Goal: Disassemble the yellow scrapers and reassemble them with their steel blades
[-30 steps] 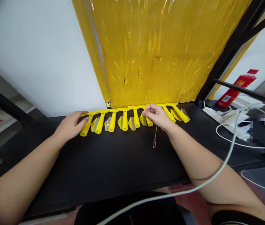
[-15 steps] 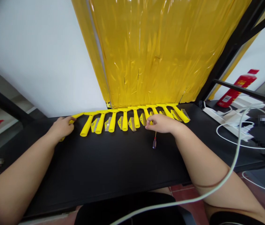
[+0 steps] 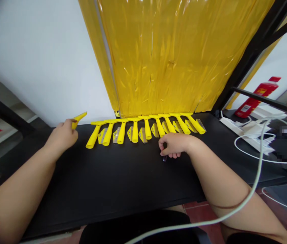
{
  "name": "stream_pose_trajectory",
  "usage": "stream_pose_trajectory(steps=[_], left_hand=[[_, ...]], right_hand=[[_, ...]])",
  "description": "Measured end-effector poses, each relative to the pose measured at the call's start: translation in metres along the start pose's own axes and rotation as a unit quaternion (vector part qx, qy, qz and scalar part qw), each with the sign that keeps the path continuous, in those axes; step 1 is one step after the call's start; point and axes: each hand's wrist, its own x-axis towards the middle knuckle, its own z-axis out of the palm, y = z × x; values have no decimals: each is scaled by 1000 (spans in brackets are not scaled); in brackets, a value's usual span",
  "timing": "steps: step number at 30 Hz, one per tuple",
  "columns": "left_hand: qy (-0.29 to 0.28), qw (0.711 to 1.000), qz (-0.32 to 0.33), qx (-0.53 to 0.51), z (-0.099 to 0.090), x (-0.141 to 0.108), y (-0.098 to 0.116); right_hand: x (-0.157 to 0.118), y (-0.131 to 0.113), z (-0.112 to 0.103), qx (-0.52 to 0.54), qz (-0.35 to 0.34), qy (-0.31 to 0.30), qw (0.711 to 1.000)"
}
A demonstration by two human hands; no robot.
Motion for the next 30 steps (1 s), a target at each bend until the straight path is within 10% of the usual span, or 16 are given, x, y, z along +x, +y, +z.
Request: stream_pose_trajectory(steps=[8,16,30], left_hand=[[49,972,219,-65,-12,-28,46],[-68,896,418,-131,-8,-73,89],[-110,833,533,-98,14,-104,122]], right_hand=[[-22,-26,9,-11,-18,-55,998],[-41,-21,-4,127,-252,-176,943],[-25,-22,-1,150,-386,-18,910]])
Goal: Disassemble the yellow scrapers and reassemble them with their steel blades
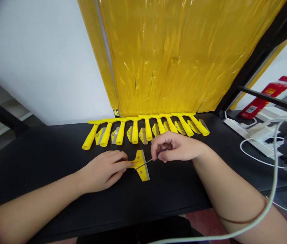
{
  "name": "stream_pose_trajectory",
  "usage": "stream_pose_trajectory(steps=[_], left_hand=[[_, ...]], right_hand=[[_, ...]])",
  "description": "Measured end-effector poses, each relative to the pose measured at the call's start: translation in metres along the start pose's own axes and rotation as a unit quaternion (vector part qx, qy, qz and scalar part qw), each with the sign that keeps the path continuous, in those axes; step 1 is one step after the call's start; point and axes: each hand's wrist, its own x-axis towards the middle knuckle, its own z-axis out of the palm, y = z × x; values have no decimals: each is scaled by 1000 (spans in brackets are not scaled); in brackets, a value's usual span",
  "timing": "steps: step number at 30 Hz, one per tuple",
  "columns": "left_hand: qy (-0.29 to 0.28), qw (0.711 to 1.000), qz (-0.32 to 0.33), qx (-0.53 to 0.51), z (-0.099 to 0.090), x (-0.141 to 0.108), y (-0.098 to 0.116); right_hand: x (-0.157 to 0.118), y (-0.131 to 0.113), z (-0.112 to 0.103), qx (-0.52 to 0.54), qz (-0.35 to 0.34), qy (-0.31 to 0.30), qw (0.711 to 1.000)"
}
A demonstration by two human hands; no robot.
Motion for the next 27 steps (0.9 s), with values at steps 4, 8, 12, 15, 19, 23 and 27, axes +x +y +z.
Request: stream_pose_trajectory(steps=[4,8,12,15,19,23,27], left_hand=[[9,1000,3,1,5,1,1],[3,1000,2,-3,6,1,1],[-4,1000,-2,-27,4,0,2],[-9,999,-8,-43,2,0,3],[-9,998,-9,-59,0,1,3],[-9,996,-10,-86,-1,2,2],[-8,995,-11,-101,-1,2,1]], right_hand=[[9,5,5,25,-6,91,996],[20,13,16,64,-8,231,971],[31,21,29,120,-41,313,941],[37,24,37,143,-58,355,922],[42,26,48,91,-75,403,907],[43,30,56,64,-94,403,908],[43,32,59,41,-90,396,913]])
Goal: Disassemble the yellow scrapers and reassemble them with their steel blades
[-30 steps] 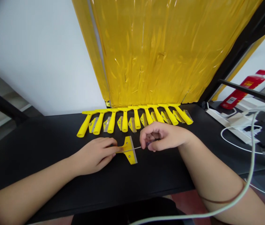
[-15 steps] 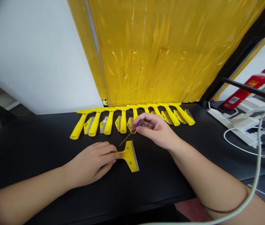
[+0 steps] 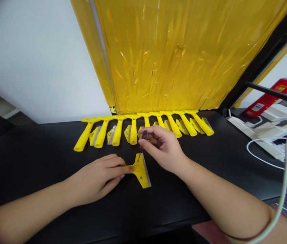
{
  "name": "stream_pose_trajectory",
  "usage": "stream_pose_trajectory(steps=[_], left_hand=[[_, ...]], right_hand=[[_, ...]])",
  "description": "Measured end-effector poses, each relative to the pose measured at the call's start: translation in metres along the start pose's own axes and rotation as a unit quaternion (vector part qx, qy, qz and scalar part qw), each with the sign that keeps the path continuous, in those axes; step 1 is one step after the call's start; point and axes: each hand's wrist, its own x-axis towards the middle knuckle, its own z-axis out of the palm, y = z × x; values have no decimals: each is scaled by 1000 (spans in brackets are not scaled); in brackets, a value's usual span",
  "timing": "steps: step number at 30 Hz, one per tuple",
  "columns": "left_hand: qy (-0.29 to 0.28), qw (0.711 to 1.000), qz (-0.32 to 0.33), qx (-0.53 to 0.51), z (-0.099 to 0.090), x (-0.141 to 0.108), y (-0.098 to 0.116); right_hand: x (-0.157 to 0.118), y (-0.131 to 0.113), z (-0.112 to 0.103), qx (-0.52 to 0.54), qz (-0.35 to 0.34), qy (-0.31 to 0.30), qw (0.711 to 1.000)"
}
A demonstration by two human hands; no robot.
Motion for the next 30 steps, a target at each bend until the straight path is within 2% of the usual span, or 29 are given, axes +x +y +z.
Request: stream_pose_trajectory(steps=[6,14,20,26,30], left_hand=[[-13,1000,-3,1,1,0,-1],[-19,1000,2,16,1,-1,-2],[-16,999,1,28,2,-1,-3],[-19,1000,-5,19,2,-2,-4],[-18,1000,-5,5,2,-2,-4]], right_hand=[[-1,5,0,-43,-9,-22,999],[-2,0,6,-12,34,-17,999],[0,-6,5,6,47,-52,998],[5,2,-5,19,38,-93,995],[4,7,-7,82,25,-133,987]])
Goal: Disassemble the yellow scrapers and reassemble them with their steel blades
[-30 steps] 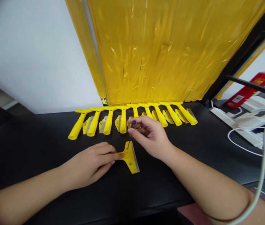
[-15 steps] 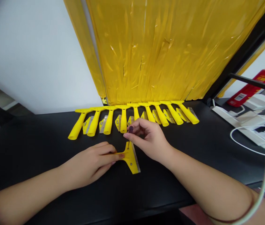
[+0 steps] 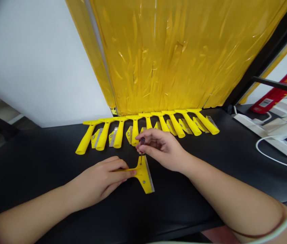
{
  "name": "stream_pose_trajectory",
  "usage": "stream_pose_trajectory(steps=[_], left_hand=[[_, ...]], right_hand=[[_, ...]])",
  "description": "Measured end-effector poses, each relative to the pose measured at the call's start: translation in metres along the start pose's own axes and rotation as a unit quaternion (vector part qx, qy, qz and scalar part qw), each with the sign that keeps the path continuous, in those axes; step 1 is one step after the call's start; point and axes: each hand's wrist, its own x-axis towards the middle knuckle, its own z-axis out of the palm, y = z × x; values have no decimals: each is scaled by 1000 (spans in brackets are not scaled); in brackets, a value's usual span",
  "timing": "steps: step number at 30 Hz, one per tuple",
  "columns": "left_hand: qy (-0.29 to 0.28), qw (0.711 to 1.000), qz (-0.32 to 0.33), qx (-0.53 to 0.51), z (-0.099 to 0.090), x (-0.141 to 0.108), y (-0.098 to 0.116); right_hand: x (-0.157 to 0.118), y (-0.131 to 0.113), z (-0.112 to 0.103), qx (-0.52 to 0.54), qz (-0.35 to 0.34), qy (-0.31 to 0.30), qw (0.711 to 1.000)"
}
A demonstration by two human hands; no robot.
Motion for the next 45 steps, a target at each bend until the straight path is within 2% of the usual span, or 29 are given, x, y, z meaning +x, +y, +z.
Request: stream_pose_trajectory(steps=[5,10,12,15,18,21,26,30,34,37,43,45], left_hand=[[-3,1000,1,-7,0,0,0],[-5,1000,-2,-8,-2,1,0],[-7,1000,-5,-8,-3,1,1],[-5,1000,-7,-8,-2,0,0],[-2,1000,-7,-11,0,0,0],[-1,1000,-11,-20,0,-1,0],[-6,999,-15,-31,-1,0,1],[-6,1000,-14,-26,-2,0,1],[-11,1000,-15,-25,-3,1,1],[-12,999,-17,-28,-3,1,2],[-11,999,-17,-30,-2,0,1],[-10,999,-17,-31,-2,0,1]], right_hand=[[-1,1,11,64,-40,-26,997],[2,6,10,85,-53,62,993],[4,7,7,96,-29,76,992],[6,2,6,153,32,61,986],[5,-7,13,256,86,60,961],[3,-13,23,328,103,63,937],[4,-8,25,303,80,82,946],[8,-3,19,267,90,74,957],[8,-6,22,326,122,61,936],[6,-8,26,350,109,68,928],[7,-6,23,280,102,66,952],[8,-6,22,284,114,57,950]])
